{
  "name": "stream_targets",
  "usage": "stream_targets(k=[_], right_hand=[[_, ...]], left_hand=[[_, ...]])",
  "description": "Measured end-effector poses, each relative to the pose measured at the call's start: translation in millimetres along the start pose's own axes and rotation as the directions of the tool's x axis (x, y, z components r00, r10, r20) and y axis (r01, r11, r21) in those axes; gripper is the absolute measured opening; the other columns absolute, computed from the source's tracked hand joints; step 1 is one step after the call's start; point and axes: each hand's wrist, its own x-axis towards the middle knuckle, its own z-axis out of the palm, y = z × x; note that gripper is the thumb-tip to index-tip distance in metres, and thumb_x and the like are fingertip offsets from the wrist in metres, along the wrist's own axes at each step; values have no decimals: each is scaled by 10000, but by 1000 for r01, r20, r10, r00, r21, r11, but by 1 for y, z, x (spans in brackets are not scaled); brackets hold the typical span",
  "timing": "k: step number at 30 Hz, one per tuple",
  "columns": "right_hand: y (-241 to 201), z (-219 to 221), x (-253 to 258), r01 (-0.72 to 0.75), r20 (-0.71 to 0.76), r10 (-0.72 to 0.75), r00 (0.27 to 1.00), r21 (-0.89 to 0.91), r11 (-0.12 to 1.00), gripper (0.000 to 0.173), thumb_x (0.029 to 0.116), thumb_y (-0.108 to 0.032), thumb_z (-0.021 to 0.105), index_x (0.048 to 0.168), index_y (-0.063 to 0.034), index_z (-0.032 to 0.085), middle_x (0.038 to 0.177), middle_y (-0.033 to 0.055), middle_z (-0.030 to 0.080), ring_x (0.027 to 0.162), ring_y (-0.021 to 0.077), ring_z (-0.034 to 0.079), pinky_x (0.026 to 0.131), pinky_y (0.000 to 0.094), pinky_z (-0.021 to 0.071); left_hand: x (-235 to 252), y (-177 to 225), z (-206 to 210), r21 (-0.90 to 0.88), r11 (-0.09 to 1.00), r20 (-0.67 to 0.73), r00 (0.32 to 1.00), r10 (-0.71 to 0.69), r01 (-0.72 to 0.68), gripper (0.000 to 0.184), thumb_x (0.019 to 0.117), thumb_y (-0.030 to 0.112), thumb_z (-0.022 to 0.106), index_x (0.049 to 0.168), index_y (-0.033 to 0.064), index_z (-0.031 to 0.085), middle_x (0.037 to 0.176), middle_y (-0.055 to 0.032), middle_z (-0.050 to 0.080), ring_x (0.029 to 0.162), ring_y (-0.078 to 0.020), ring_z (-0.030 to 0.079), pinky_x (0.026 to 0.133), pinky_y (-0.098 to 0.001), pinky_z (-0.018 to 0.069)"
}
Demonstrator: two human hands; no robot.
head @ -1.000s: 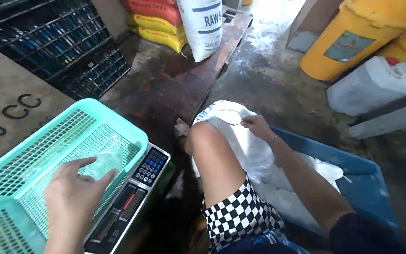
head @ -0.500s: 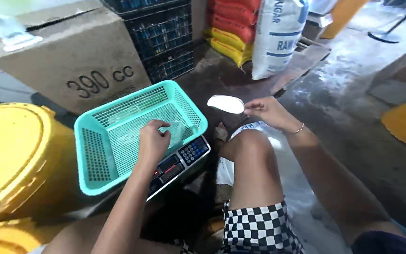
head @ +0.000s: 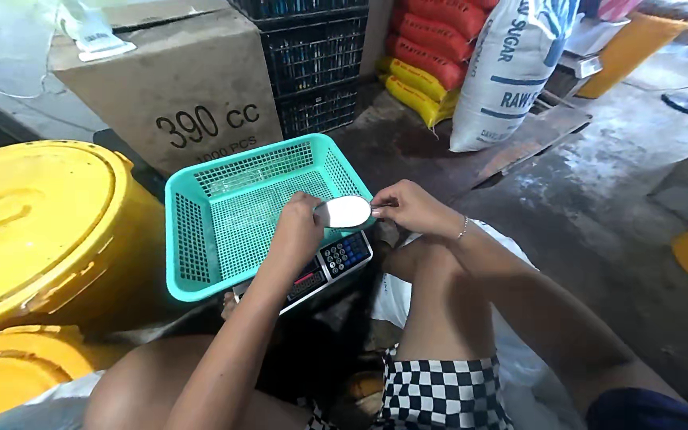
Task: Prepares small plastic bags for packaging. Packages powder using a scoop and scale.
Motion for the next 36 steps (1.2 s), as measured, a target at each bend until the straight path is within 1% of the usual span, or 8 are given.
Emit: stream_targets(k=[4, 7, 16, 21, 24, 29, 33, 36], right_hand=[[-27, -9, 13, -87, 108, 107, 988, -177, 980, 168, 1024, -112, 627, 1061, 5, 743, 1004, 158, 714, 974, 297, 676, 915, 536, 512], [-50, -5, 27, -38, 144, 94, 985, -351, 936, 163, 1007, -137, 645, 1011, -14, 751, 983, 166, 712, 1006, 352, 663, 910, 640, 456], [-168, -2, 52, 155, 287, 142, 947, -800, 579, 136, 965, -45, 645, 1065, 34, 692, 1065, 181, 690, 1071, 348, 643, 1082, 644, 317], [-183, -14, 45, 166, 282, 212, 936, -883, 439, 124, 977, -45, 616, 1050, 22, 691, 1070, 167, 681, 1074, 325, 633, 1082, 605, 325], [-163, -41, 30, 63, 164, 136, 977, -835, 547, 102, 931, 7, 668, 1017, 56, 691, 1038, 217, 690, 1044, 389, 649, 1050, 632, 363], [-91, -113, -27, -117, -96, 69, 993, -738, 665, 127, 982, -92, 656, 943, 27, 682, 887, 238, 663, 890, 457, 666, 766, 652, 498], [0, -149, -100, -383, -244, 296, 924, -534, 754, 135, 1023, -95, 623, 993, 24, 679, 878, 213, 659, 857, 405, 656, 774, 626, 509], [97, -139, -153, -621, -291, 548, 784, -364, 695, 154, 1010, -88, 644, 1004, 58, 695, 912, 270, 668, 891, 463, 652, 811, 681, 493]], left_hand=[[1, 4, 4, -12, 1000, 15, 1000, 6, -6, 306, 939, -66, 602, 1240, -67, 663, 1232, -224, 626, 869, -283, 667, 806, -439, 573], [3, 3, 6, -54, 998, 16, 1000, 18, -18, 323, 941, -47, 627, 1262, -62, 652, 1243, -218, 623, 861, -263, 673, 809, -418, 580], [0, -4, -10, -229, 968, -177, 982, 61, -101, 154, 932, -12, 650, 1080, -35, 681, 1032, -146, 656, 661, -163, 601, 642, -352, 549], [6, 1, -6, -339, 929, -182, 979, 92, -151, 126, 928, -12, 631, 1035, -14, 698, 979, -106, 665, 604, -116, 544, 579, -307, 494], [20, 5, 1, -391, 912, -100, 991, 91, -123, 288, 951, -22, 572, 1222, -28, 670, 1207, -160, 646, 663, -135, 597, 625, -320, 541], [42, 31, 11, -360, 932, -13, 999, 30, -32, 336, 968, -7, 557, 1287, -27, 659, 1249, -188, 627, 776, -171, 645, 728, -345, 565], [50, 38, 24, -322, 946, 83, 996, -11, 37, 326, 1003, 33, 555, 1316, -2, 639, 1261, -196, 622, 804, -211, 663, 755, -394, 572], [44, 39, 24, -219, 976, 23, 1000, -12, 17, 302, 1042, 135, 577, 1312, 16, 638, 1301, -204, 602, 864, -252, 675, 789, -435, 577]])
